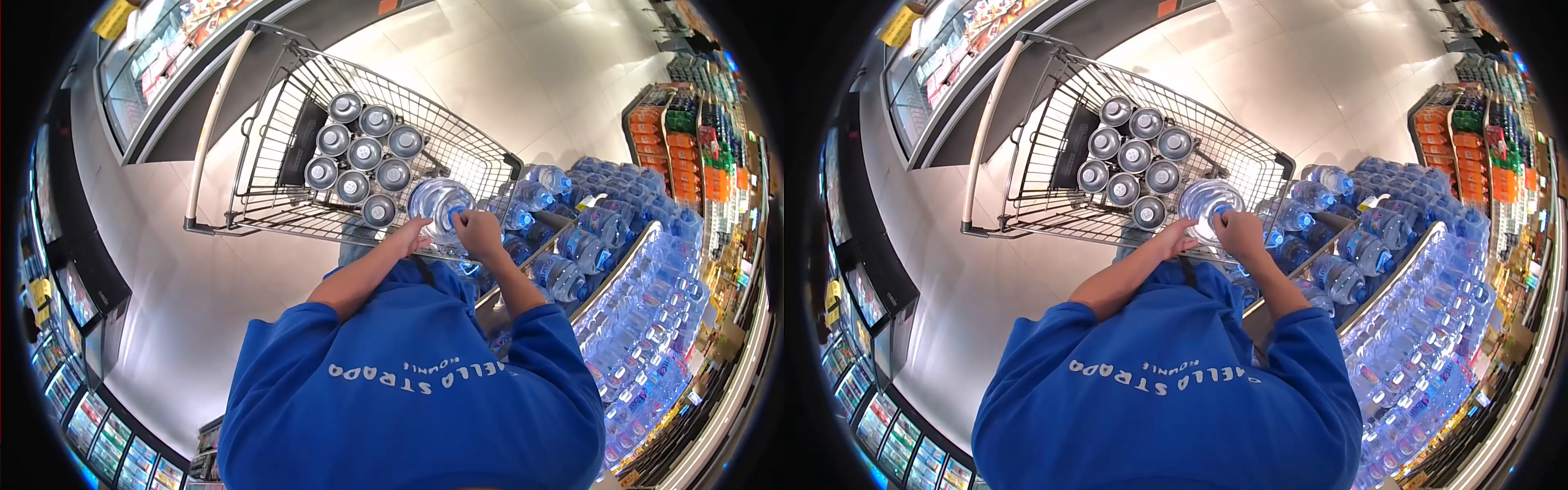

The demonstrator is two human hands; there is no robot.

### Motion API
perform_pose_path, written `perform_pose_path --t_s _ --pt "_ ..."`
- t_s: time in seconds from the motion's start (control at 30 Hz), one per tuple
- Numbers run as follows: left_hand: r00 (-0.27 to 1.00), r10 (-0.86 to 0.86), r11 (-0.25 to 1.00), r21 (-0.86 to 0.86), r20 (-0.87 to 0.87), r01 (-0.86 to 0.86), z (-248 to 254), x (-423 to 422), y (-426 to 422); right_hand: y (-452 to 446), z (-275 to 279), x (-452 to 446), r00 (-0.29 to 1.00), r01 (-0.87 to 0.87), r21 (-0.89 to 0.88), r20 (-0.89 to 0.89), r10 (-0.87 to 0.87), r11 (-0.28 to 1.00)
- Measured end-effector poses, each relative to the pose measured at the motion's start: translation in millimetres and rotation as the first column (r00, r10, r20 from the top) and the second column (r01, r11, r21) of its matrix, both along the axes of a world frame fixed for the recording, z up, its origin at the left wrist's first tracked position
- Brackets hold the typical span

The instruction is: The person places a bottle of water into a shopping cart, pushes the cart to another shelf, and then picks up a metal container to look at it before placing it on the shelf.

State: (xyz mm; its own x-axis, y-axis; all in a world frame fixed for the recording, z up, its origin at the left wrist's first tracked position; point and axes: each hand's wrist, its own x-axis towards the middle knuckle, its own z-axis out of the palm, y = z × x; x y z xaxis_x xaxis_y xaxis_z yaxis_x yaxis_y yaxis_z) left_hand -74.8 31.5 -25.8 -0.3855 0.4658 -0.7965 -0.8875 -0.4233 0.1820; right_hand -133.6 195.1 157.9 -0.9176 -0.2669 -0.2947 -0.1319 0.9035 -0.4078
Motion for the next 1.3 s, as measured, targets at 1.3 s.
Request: perform_pose_path --t_s 1.3 --pt "-0.087 -0.853 0.44 -0.8 -0.514 0.408 -15.1 31.0 -69.2 -27.4 -67.9 177.0 0.69 0.519 -0.365 -0.354 -0.631 0.773"
